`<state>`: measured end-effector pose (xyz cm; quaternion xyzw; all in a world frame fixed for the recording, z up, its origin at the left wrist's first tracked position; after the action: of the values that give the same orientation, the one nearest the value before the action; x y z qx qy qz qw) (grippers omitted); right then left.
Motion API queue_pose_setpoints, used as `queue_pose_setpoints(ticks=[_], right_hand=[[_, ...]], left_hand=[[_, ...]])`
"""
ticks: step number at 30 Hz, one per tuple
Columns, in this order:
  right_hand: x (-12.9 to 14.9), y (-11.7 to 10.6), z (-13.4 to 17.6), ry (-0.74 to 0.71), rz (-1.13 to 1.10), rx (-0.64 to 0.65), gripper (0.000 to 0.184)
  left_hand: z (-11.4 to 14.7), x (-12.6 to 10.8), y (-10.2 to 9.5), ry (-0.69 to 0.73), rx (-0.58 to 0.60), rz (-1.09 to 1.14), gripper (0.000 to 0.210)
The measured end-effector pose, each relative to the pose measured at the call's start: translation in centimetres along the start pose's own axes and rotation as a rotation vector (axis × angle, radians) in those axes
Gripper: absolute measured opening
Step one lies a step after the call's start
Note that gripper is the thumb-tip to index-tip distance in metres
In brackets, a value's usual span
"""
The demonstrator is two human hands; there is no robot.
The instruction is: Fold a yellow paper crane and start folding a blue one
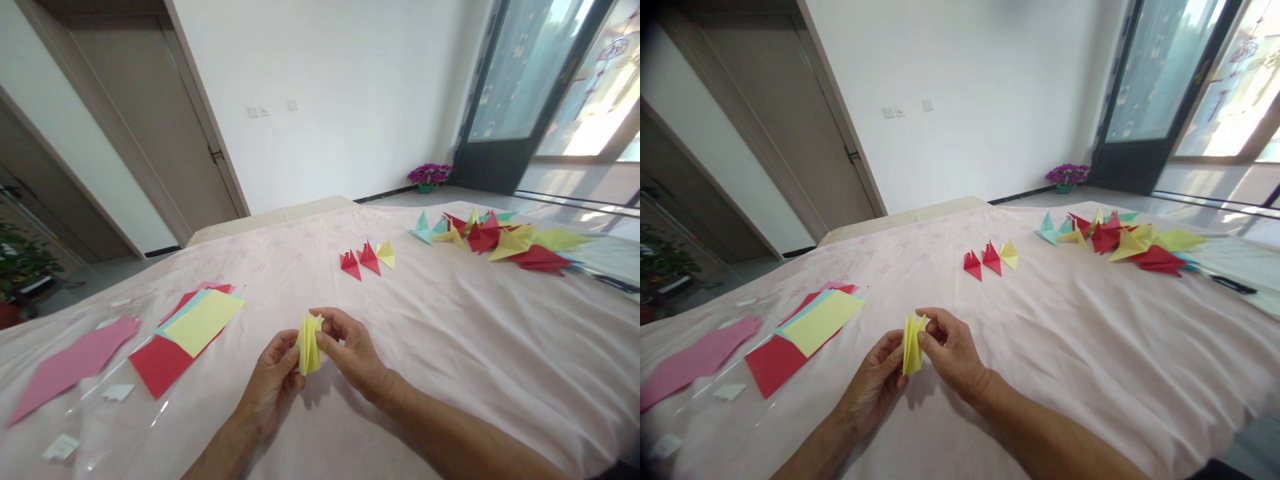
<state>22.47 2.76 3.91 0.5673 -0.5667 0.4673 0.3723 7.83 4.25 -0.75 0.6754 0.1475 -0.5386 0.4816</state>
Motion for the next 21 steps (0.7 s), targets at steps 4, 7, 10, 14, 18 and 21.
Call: queue_pose_setpoints(ticks=[4, 7, 10, 14, 18, 21], right_hand=[[-0.27, 0.08, 0.18, 0.0, -0.09, 0.002, 0.028], [-0.28, 0.31, 0.3, 0.031, -0.172, 0.022, 0.026], [0.21, 0.45, 0.36, 0.035, -0.216, 0.047, 0.027], [0.54, 0.4, 0.33, 0.015, -0.215, 0.053, 0.025], [0.21, 0.42, 0.3, 0.006, -0.219, 0.054, 0.023], [0.12, 0.28, 0.33, 0.001, -0.17, 0.045, 0.022]], left_hand=[[-0.15, 0.07, 0.06, -0.024, 0.01, 0.06, 0.033], [-0.21, 0.05, 0.2, -0.048, 0.025, 0.056, 0.035], [-0.26, 0.1, 0.21, -0.063, 0.043, 0.054, 0.034], [-0.27, 0.23, 0.02, -0.069, 0.053, 0.054, 0.032], [-0.27, 0.18, 0.18, -0.078, 0.064, 0.034, 0.03], [-0.28, 0.06, 0.4, -0.093, 0.063, 0.022, 0.027]])
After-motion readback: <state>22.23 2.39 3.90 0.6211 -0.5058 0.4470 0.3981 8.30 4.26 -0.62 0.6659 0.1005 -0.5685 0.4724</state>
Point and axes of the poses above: each hand's wrist, its own z-axis away from the middle knuckle, its own y-axis out of the palm, x = y × z, the point moved 6 cm from there along -z, towards the middle knuckle, and after that the axes turned 12 degrees about x, right-handed, at the moved point
